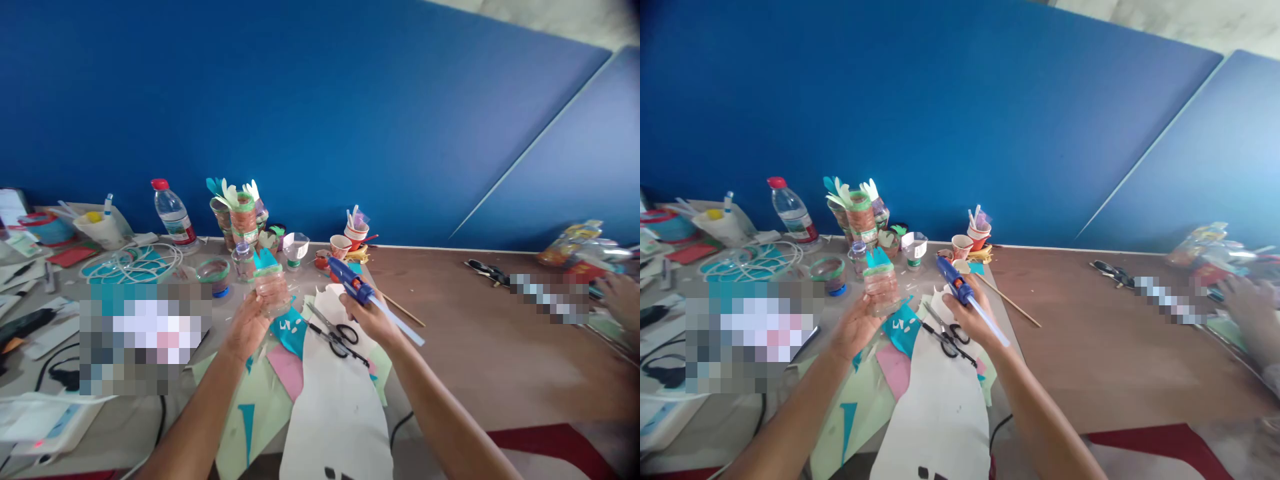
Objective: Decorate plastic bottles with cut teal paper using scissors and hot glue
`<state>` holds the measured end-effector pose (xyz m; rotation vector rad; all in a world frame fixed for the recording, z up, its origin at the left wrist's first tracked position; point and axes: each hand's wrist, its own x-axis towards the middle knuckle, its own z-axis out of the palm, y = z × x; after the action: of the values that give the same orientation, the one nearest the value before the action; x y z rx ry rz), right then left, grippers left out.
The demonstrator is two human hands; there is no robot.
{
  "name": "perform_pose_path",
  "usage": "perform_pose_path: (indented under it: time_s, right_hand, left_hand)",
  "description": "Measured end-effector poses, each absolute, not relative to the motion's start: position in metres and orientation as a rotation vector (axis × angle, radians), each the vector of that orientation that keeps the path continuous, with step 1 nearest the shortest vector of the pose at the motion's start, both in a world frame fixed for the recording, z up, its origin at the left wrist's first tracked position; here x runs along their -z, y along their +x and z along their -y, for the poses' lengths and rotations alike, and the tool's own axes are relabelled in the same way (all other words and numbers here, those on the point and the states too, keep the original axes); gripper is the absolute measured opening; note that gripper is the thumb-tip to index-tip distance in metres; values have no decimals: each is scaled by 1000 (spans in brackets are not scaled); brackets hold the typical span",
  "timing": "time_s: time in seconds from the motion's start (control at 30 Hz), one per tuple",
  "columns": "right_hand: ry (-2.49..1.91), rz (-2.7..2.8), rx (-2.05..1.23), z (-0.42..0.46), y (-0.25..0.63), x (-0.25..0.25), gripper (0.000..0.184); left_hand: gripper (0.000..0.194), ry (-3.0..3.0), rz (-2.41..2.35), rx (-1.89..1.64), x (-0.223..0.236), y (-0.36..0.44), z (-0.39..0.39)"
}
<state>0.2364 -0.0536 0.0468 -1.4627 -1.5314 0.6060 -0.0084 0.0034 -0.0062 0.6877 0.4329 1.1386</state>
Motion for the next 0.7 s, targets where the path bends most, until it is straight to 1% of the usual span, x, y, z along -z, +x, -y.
perform_pose_path:
  time_s: [0.07,0.17,0.3,0.4,0.47,0.7]
  right_hand:
    - [-1481,1629,-430,59,254,-49,26]
    - [-1505,1809,-174,66,284,-41,34]
    - [-1727,1949,4,70,317,-14,38]
    - [-1922,1952,40,72,330,3,39]
    - [-1955,1971,35,74,333,8,40]
    - [-1800,2096,-136,72,324,12,39]
  left_hand:
    - [38,689,-417,-1145,7,-9,-4]
    - [32,662,-414,-1158,9,-9,-4]
    - [26,665,-403,-1175,9,-9,-3]
    - [27,684,-410,-1175,7,-9,-1]
    - [28,688,-416,-1176,6,-8,0]
    - [29,682,-390,-1175,9,-8,-1]
